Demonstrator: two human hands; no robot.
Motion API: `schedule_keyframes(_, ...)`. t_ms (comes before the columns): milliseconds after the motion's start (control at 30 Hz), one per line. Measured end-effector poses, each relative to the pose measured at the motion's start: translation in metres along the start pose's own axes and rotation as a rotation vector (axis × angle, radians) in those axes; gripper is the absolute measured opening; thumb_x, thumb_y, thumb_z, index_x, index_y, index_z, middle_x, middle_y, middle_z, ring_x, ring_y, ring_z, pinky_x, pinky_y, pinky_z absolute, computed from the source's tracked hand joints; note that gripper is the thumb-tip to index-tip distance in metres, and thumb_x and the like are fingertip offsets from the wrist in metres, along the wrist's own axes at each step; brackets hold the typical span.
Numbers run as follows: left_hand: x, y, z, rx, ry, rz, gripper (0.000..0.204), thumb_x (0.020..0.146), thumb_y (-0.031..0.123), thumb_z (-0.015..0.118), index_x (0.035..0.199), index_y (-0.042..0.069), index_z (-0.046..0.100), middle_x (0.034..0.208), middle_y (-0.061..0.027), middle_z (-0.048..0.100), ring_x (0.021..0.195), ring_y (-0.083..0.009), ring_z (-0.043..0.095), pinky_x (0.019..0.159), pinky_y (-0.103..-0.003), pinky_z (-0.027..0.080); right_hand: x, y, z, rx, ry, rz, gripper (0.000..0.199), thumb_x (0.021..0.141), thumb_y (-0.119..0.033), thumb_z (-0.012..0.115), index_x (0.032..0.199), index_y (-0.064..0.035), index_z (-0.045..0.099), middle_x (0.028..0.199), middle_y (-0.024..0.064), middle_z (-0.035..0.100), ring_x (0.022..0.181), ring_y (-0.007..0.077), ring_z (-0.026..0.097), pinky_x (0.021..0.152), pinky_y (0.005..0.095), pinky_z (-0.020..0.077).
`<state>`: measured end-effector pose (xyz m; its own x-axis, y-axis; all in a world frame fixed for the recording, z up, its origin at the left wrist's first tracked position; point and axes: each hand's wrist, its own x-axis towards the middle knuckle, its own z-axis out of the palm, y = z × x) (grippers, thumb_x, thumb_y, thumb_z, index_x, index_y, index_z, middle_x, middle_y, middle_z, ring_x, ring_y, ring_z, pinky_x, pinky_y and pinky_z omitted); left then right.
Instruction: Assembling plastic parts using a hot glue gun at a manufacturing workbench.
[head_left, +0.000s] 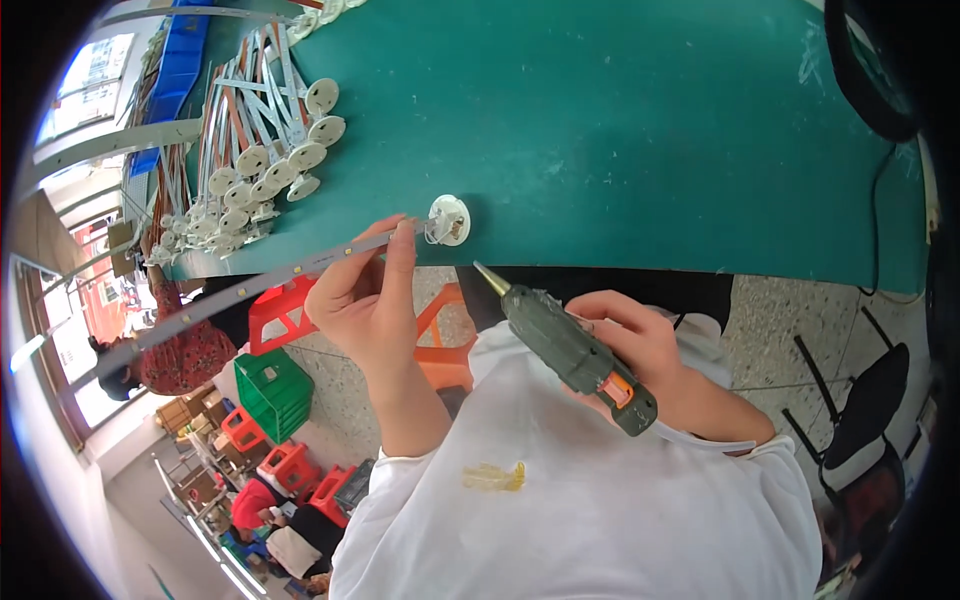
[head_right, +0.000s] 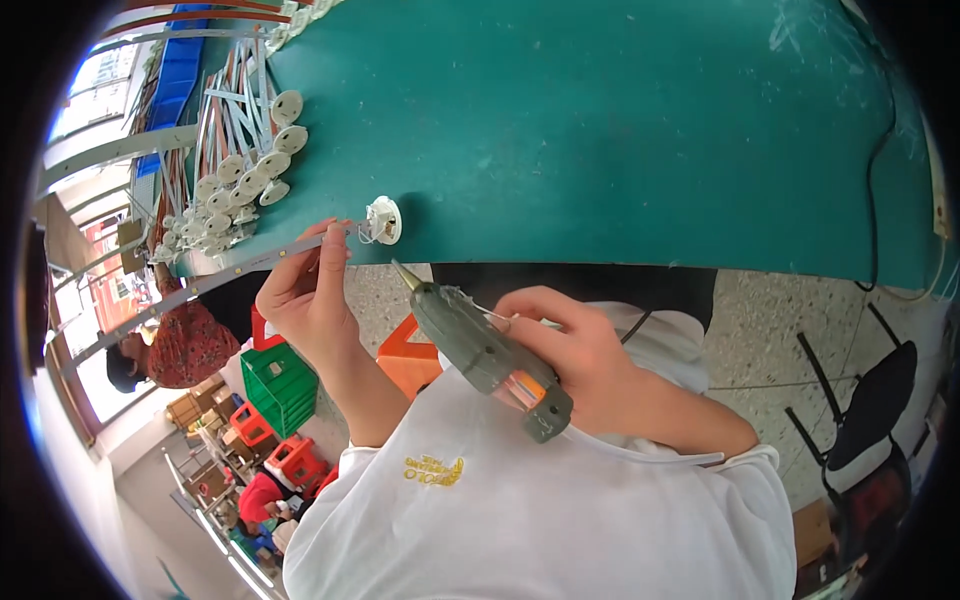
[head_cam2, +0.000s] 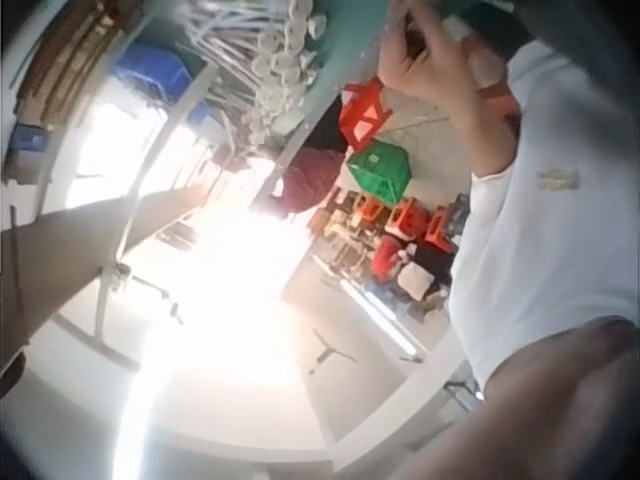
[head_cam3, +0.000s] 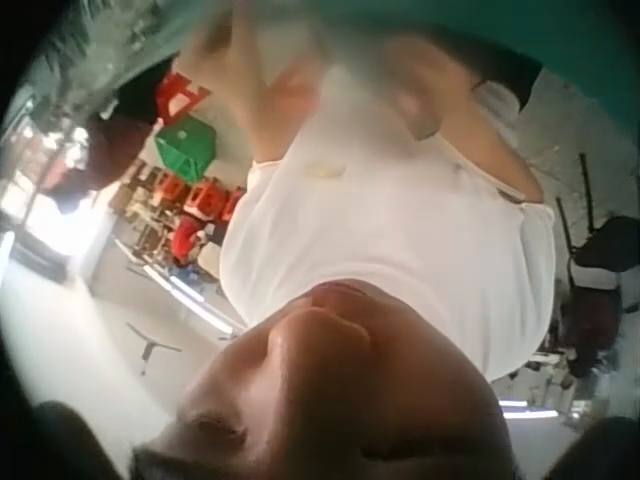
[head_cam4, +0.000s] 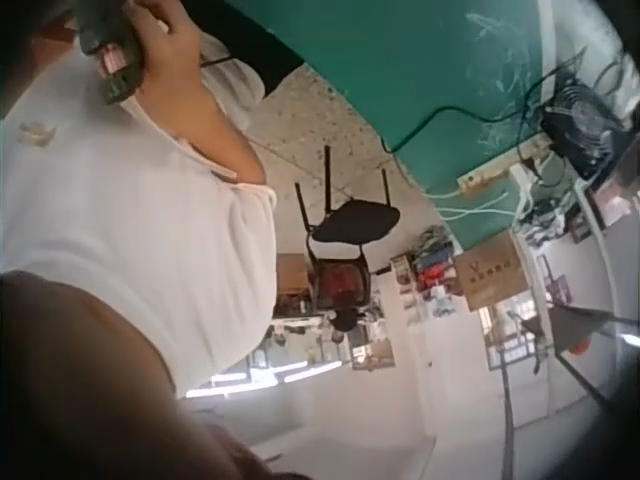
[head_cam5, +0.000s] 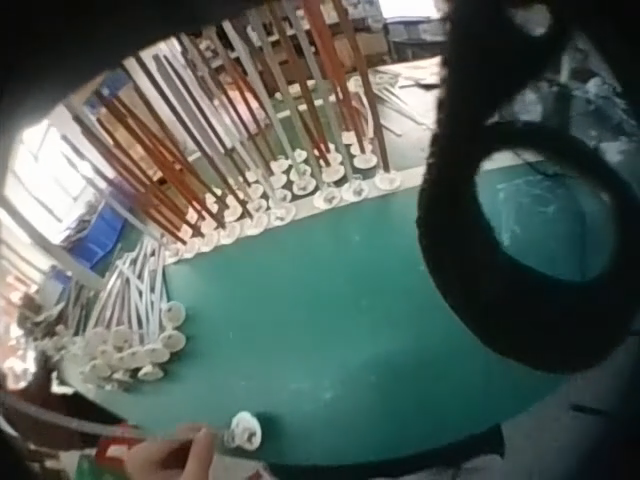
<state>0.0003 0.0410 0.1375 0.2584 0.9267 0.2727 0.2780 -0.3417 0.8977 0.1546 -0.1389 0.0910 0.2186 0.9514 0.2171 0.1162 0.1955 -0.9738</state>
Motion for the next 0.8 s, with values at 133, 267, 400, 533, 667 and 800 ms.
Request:
schedule_keyframes(133,-0.004,0.003,-0.004,0.210,-0.064,0.009,0.011,0.078,-0.005,0.077,0.089,-0.005,0.075,0.071,-0.0026,0.069,0.058,-0.0019,0.052,0.051,-0.016,0.034,0.008,-0.001,0.003,-0.049,0.065,-0.066,0.035,0.072,-0.010,0.077,0.101,0.0022,0.061,0.104,0.0165,0.062,0.078,0.0283,0.064,0.063,0.0349,0.0526)
schedule_keyframes(267,-0.009,-0.004,0.003,0.171,-0.122,0.108,0.012,0.075,-0.007,0.077,0.087,-0.005,0.075,0.066,-0.0059,0.067,0.052,-0.0046,0.049,0.048,-0.018,0.030,0.014,0.009,0.008,-0.032,0.041,-0.059,0.036,0.066,-0.010,0.078,0.096,0.0044,0.065,0.107,0.0197,0.065,0.079,0.0264,0.066,0.066,0.0321,0.0542)
schedule_keyframes(400,-0.009,-0.005,0.003,0.196,-0.126,0.118,0.013,0.075,-0.007,0.077,0.087,-0.003,0.076,0.066,-0.0058,0.067,0.052,-0.0061,0.049,0.048,-0.020,0.030,0.014,0.015,0.009,-0.039,-0.016,-0.031,0.032,0.069,-0.011,0.075,0.094,0.0042,0.065,0.103,0.0204,0.066,0.077,0.0281,0.066,0.067,0.0330,0.0546)
schedule_keyframes(533,-0.005,-0.001,-0.001,0.348,-0.188,0.155,0.013,0.077,-0.008,0.076,0.089,-0.003,0.075,0.070,-0.0074,0.069,0.053,-0.0069,0.054,0.050,-0.018,0.037,0.015,0.017,0.010,-0.019,-0.001,0.015,0.036,0.067,-0.009,0.078,0.098,0.0015,0.064,0.103,0.0174,0.065,0.077,0.0297,0.065,0.064,0.0357,0.0534)
schedule_keyframes(667,-0.005,0.004,0.004,0.374,-0.170,0.161,0.015,0.073,-0.007,0.077,0.086,0.000,0.076,0.064,-0.0058,0.066,0.051,-0.0074,0.049,0.048,-0.021,0.032,0.017,0.016,0.008,-0.019,-0.014,0.054,0.030,0.070,-0.012,0.074,0.094,0.0043,0.065,0.105,0.0204,0.067,0.078,0.0274,0.067,0.067,0.0319,0.0546)
schedule_keyframes(800,-0.003,0.007,0.006,0.332,-0.178,0.112,0.015,0.072,-0.007,0.078,0.086,0.000,0.076,0.062,-0.0057,0.064,0.051,-0.0074,0.048,0.048,-0.021,0.031,0.016,0.017,0.007,-0.028,-0.047,0.079,0.031,0.071,-0.012,0.074,0.095,0.0045,0.065,0.105,0.0205,0.067,0.079,0.0279,0.068,0.068,0.0321,0.0551)
